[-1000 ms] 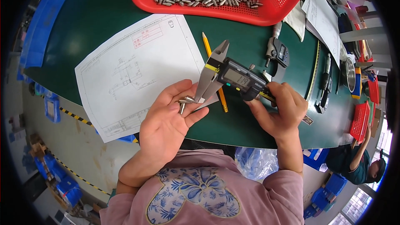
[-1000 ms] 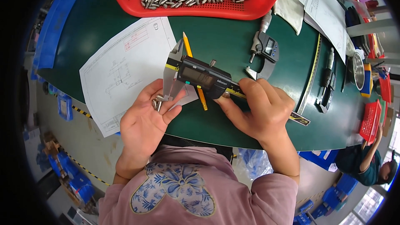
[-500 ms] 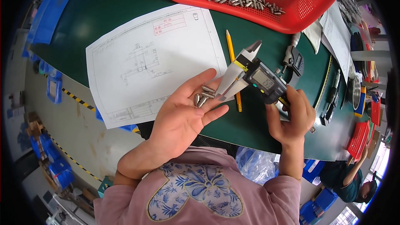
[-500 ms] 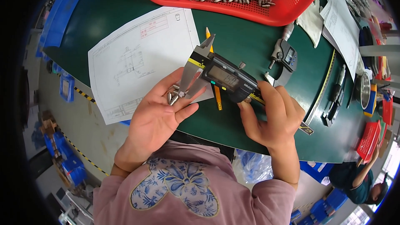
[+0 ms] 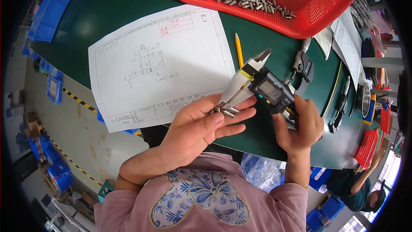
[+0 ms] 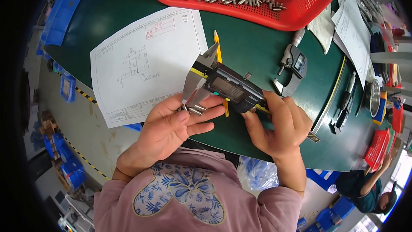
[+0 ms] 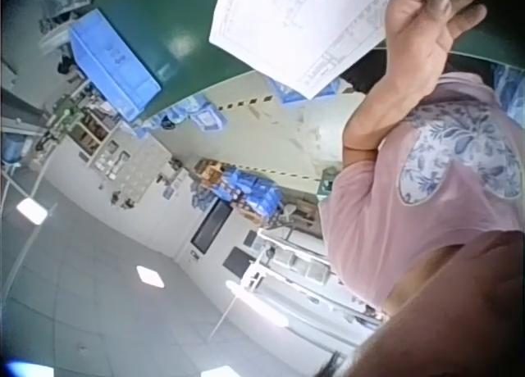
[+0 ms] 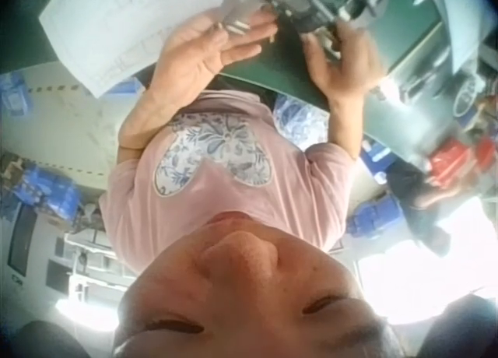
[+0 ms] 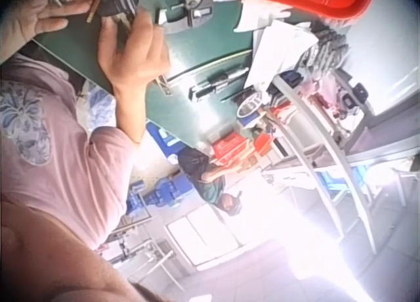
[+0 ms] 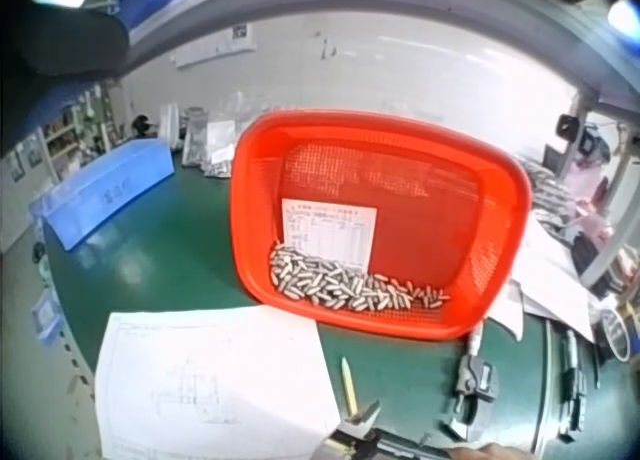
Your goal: Measure small cylindrical metal parts using a micrometer and digital calipers, recording the dimensions on a specification sheet.
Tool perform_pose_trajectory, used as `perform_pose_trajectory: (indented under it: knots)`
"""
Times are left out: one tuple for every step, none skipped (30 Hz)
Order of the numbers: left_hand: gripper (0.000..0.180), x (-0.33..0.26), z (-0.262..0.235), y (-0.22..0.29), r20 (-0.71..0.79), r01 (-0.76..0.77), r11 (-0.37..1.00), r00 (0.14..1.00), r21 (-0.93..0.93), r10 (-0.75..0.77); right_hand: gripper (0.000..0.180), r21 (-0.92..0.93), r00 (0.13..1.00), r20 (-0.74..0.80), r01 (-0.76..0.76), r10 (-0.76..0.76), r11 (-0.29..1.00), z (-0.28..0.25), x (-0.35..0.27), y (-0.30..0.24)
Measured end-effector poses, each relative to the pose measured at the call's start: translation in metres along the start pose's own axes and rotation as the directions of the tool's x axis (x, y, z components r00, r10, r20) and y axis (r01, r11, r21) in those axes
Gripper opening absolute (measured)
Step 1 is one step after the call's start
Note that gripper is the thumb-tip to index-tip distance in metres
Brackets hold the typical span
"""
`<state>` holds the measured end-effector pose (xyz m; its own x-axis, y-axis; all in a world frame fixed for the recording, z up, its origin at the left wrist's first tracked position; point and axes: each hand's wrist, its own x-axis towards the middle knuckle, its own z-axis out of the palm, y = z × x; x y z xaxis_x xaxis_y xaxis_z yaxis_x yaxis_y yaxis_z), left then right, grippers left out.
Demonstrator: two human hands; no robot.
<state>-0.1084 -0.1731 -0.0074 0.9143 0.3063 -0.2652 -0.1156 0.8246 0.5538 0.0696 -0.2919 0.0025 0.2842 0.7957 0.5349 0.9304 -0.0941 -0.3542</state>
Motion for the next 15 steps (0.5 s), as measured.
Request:
perform_pose_trajectory:
  knots:
    - [0.04,0.0003,0.0,-0.0022,0.005,-0.033,0.998,0.999,-0.045,0.034,0.035,-0.004,1.0,-0.006,0.003,-0.003,1.0,0.0009,0.0002,-0.0012]
    - [0.04,0.0009,-0.0006,-0.0032,0.005,-0.035,0.998,0.999,-0.045,0.035,0.035,-0.009,1.0,-0.013,0.005,-0.005,1.0,0.0012,0.0004,-0.0019]
    - [0.042,0.0014,-0.0013,-0.0041,0.027,-0.054,0.995,0.998,-0.083,0.056,0.035,-0.009,1.0,-0.013,0.007,-0.007,1.0,0.0012,0.0001,-0.002]
    - [0.044,0.0018,-0.0018,-0.0049,0.047,-0.071,0.99,0.996,-0.121,0.077,0.035,-0.006,1.0,-0.018,0.003,-0.003,1.0,0.0013,-0.0004,-0.002]
    - [0.044,0.0023,-0.0021,-0.0055,0.047,-0.073,0.99,0.996,-0.121,0.079,0.036,-0.003,1.0,-0.023,-0.001,0.001,1.0,0.0015,-0.0006,-0.0019]
    - [0.045,0.0028,-0.0023,-0.006,0.058,-0.084,0.988,0.994,-0.132,0.092,0.036,-0.002,1.0,-0.023,0.0,0.0,1.0,0.0017,-0.0007,-0.0019]
    - [0.045,0.0031,-0.0023,-0.0065,0.068,-0.094,0.985,0.992,-0.144,0.105,0.035,0.004,1.0,-0.026,0.0,0.0,1.0,0.0021,-0.0007,-0.002]
    - [0.045,0.0035,-0.0018,-0.007,0.069,-0.095,0.985,0.992,-0.143,0.105,0.035,0.011,1.0,-0.031,-0.001,0.002,1.0,0.0022,-0.0007,-0.0022]
    - [0.045,0.0037,-0.0012,-0.0078,0.073,-0.104,0.984,0.991,-0.148,0.116,0.035,0.01,1.0,-0.031,-0.001,0.001,1.0,0.0023,-0.0005,-0.0025]
    - [0.044,0.0037,-0.0007,-0.0086,0.078,-0.114,0.982,0.989,-0.152,0.127,0.035,0.014,1.0,-0.029,-0.001,0.001,1.0,0.0023,-0.0004,-0.0028]
    - [0.044,0.0038,-0.0005,-0.0095,0.079,-0.114,0.982,0.989,-0.151,0.127,0.035,0.018,1.0,-0.027,0.0,0.001,1.0,0.0022,-0.0002,-0.003]
    - [0.044,0.0037,-0.0006,-0.0106,0.077,-0.124,0.979,0.988,-0.161,0.138,0.035,0.018,1.0,-0.028,0.0,0.001,1.0,0.0023,-0.0003,-0.0029]
    - [0.044,0.0038,-0.0006,-0.0113,0.074,-0.134,0.976,0.986,-0.17,0.148,0.035,0.025,1.0,-0.028,-0.005,0.006,1.0,0.0026,-0.0006,-0.0028]
    - [0.044,0.0043,-0.0002,-0.0115,0.075,-0.134,0.976,0.986,-0.17,0.148,0.034,0.03,1.0,-0.029,-0.011,0.011,1.0,0.0028,-0.0009,-0.0025]
    - [0.044,0.0049,0.0001,-0.0117,0.077,-0.134,0.976,0.986,-0.175,0.149,0.034,0.029,0.999,-0.03,-0.01,0.011,1.0,0.0029,-0.0012,-0.0022]
